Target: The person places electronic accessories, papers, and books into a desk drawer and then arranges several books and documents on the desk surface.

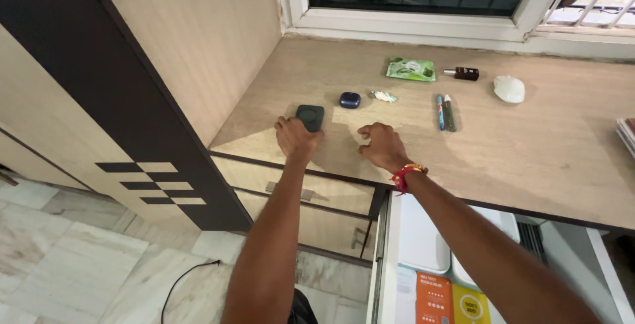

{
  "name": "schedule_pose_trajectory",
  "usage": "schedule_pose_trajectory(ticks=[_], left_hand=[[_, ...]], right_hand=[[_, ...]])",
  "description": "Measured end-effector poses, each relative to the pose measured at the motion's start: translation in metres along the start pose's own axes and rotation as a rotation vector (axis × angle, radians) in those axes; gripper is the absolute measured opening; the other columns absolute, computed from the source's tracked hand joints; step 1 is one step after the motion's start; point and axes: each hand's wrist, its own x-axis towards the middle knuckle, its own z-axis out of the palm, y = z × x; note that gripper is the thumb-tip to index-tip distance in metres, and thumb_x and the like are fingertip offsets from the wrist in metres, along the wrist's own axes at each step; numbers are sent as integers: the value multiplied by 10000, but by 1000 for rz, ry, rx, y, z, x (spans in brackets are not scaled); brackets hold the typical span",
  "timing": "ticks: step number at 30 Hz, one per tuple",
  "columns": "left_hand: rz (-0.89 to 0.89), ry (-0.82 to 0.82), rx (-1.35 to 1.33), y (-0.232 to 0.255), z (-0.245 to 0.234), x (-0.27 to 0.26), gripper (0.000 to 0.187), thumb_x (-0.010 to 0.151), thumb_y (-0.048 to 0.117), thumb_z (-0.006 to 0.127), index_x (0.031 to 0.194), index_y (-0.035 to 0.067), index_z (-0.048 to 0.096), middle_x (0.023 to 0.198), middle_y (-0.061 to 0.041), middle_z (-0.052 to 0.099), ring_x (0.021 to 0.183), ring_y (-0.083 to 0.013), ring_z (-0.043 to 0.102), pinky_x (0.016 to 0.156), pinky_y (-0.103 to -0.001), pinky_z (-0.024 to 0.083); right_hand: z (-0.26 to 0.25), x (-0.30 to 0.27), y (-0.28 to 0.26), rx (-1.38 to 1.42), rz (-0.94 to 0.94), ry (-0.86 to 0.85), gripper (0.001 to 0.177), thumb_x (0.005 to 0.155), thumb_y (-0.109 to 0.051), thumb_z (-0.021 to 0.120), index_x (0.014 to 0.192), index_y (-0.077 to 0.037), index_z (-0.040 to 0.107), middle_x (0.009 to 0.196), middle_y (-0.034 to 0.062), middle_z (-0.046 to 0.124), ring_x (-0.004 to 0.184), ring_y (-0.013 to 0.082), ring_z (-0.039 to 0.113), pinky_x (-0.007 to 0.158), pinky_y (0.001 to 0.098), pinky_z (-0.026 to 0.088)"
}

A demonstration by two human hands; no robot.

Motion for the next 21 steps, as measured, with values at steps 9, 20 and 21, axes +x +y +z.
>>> schedule_pose_trajectory(ticks=[9, 20, 21], left_hand=[[-34, 4, -136, 23, -30, -40, 637, 614, 487, 921, 907, -50, 742, 1069, -196, 641, 996, -325, 640, 793, -436, 592], [264, 182, -468, 115, -74, -155, 477, 723, 435, 879, 887, 5, 752, 894, -139, 711, 959, -339, 638, 836, -434, 559], [279, 171, -511, 121, -77, -159, 530, 681, 409, 898, 960, -10, 733, 938, -152, 691, 957, -334, 638, 838, -432, 552]], right_hand=[[5, -2, 25, 149, -26, -49, 600, 792, -273, 810, 1317, -26, 657, 1167, 157, 764, 1018, 230, 766, 956, 344, 593], [-34, -49, 26, 1003, 123, 24, 412, 1027, -296, 582, 1355, -49, 608, 1050, 72, 636, 883, 164, 630, 761, 341, 576], [-43, -52, 29, 966, 100, 68, 415, 1034, -271, 584, 1377, -40, 623, 1040, 84, 625, 867, 167, 615, 751, 334, 572]])
